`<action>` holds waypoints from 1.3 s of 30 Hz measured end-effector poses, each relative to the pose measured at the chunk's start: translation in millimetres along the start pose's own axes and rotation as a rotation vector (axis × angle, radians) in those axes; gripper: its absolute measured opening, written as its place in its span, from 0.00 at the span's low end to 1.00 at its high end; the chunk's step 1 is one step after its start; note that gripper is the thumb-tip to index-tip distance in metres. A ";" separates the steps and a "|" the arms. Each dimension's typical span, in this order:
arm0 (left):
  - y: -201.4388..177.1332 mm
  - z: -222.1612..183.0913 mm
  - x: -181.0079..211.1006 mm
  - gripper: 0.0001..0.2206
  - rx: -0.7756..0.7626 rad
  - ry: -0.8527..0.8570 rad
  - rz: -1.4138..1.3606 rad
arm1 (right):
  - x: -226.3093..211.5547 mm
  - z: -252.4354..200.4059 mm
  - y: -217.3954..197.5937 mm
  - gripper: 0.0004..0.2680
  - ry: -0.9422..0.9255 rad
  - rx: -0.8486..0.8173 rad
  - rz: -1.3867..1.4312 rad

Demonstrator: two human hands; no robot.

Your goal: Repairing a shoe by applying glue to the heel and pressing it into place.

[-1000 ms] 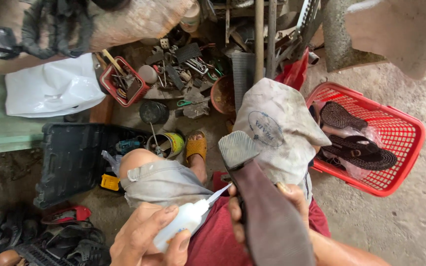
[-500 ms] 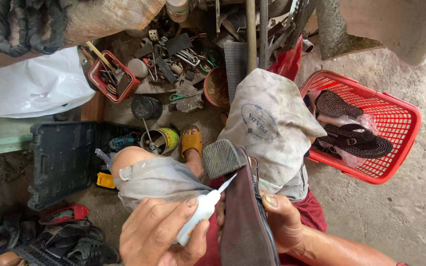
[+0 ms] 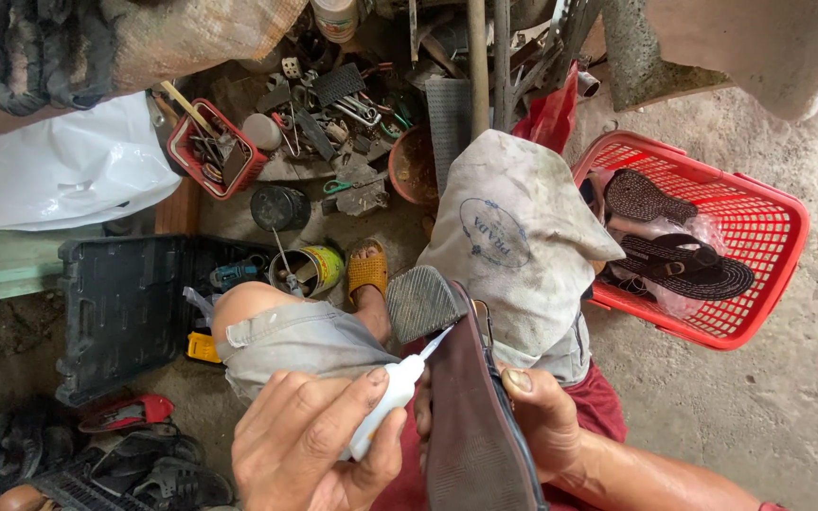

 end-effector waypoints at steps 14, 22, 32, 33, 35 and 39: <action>-20.1 -41.4 -33.9 0.11 0.251 -0.323 -0.207 | 31.0 -37.5 -36.1 0.36 0.333 -0.130 0.532; -38.1 -111.0 -87.4 0.21 0.416 -0.703 -0.385 | 5.4 -24.9 -22.3 0.33 0.221 -0.360 0.331; -64.4 -8.6 -106.0 0.12 0.341 -0.386 -0.198 | -4.4 4.1 -38.7 0.31 -0.082 0.127 0.018; -69.5 0.4 -118.6 0.12 0.348 -0.378 -0.191 | -3.4 5.0 -34.5 0.31 -0.081 0.115 0.013; -99.7 14.7 -139.1 0.09 0.487 -0.399 0.129 | -6.4 -12.1 -78.2 0.27 -0.126 0.663 -0.057; -130.5 73.3 -183.7 0.07 0.544 -0.339 -0.075 | -14.8 5.4 -58.5 0.21 -0.278 0.264 -0.073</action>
Point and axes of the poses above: each hand's wrist, its own z-axis towards the middle knuckle, its own y-axis out of the palm, x = y × z, the point moved 10 cm from there along z, towards the middle knuckle, and after that the axes turned 13 degrees about -z, right-handed, at the moved point
